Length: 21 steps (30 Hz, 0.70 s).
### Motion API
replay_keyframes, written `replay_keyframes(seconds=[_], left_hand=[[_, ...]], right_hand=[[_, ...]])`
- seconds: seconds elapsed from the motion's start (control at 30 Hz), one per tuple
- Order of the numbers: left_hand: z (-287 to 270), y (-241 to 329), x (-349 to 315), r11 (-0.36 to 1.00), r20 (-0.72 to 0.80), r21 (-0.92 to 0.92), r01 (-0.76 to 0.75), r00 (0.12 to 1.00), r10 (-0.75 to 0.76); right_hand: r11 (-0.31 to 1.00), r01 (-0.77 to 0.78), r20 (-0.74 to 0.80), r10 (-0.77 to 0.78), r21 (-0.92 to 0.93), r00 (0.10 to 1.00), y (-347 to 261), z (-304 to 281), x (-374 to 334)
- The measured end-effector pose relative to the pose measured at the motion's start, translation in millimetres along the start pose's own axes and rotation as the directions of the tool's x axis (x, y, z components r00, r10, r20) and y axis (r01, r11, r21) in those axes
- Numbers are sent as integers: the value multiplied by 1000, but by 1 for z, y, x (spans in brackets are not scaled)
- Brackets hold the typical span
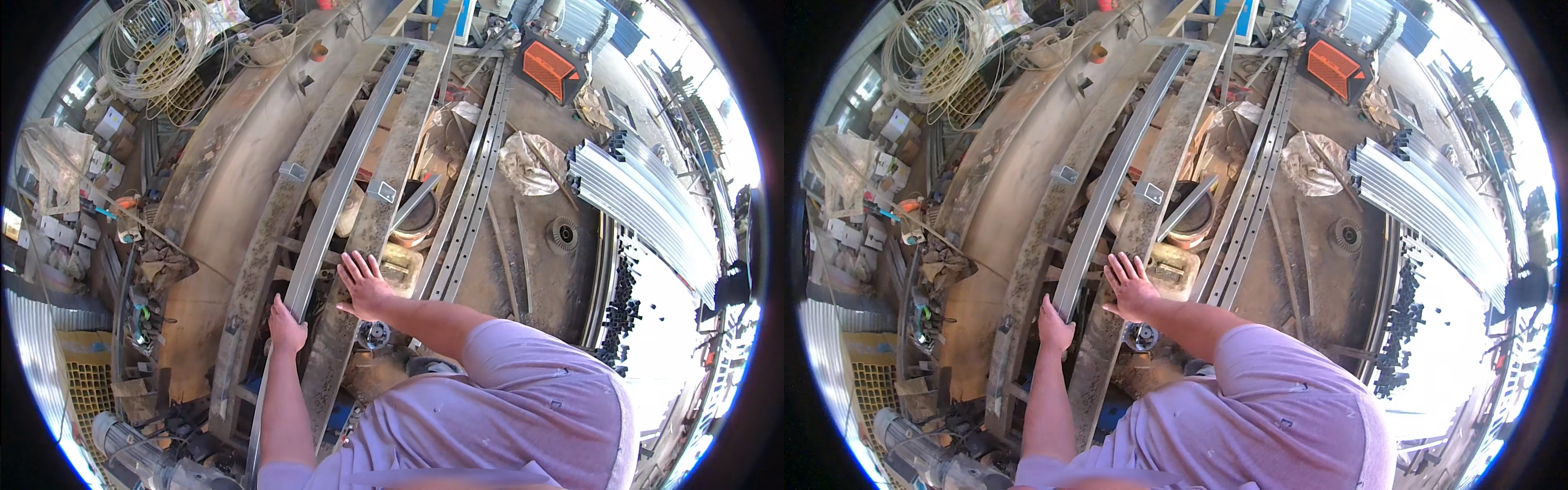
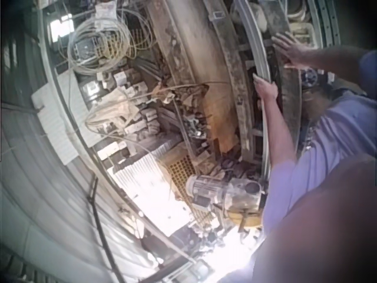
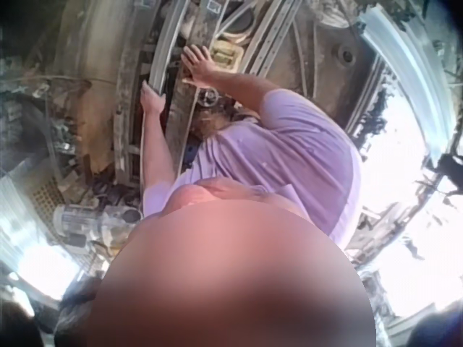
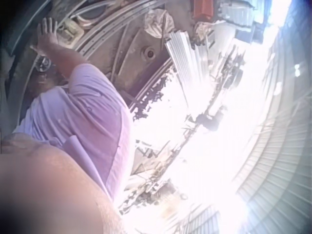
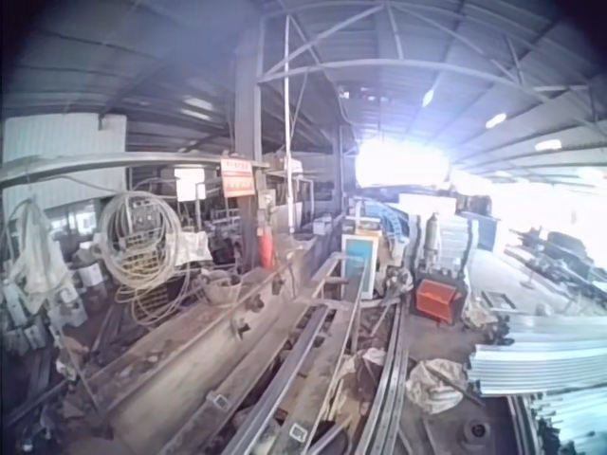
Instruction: The person repeatedly picks up long metal rods, positions them on a chop saw, and cuts them to length. After each cut, the person removes the cut piece and places it with other cut pieces on the floor.
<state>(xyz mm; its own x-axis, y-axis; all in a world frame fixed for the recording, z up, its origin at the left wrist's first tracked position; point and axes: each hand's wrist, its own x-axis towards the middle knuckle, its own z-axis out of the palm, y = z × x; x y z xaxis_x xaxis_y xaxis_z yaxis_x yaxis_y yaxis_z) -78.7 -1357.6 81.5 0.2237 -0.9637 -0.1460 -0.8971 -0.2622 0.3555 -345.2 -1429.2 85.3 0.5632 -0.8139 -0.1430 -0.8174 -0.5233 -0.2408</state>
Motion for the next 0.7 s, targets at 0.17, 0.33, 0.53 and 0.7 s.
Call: replay_keyframes(seconds=[0.17,0.33,0.53,0.7], left_hand=[[-28,-21,-38,996,-26,87,12,1000,-10],[-29,-50,-73,924,82,197,328,933,-349],[-22,-60,-67,956,81,171,241,963,-257],[-22,-50,-50,971,151,107,213,962,-228]], right_hand=[[1000,-3,4,3,18,1000,3,0,0],[1000,-7,31,6,27,1000,1,-4,0],[1000,12,34,-12,12,999,1,-2,3],[1000,7,14,-7,10,1000,3,-1,-2]])
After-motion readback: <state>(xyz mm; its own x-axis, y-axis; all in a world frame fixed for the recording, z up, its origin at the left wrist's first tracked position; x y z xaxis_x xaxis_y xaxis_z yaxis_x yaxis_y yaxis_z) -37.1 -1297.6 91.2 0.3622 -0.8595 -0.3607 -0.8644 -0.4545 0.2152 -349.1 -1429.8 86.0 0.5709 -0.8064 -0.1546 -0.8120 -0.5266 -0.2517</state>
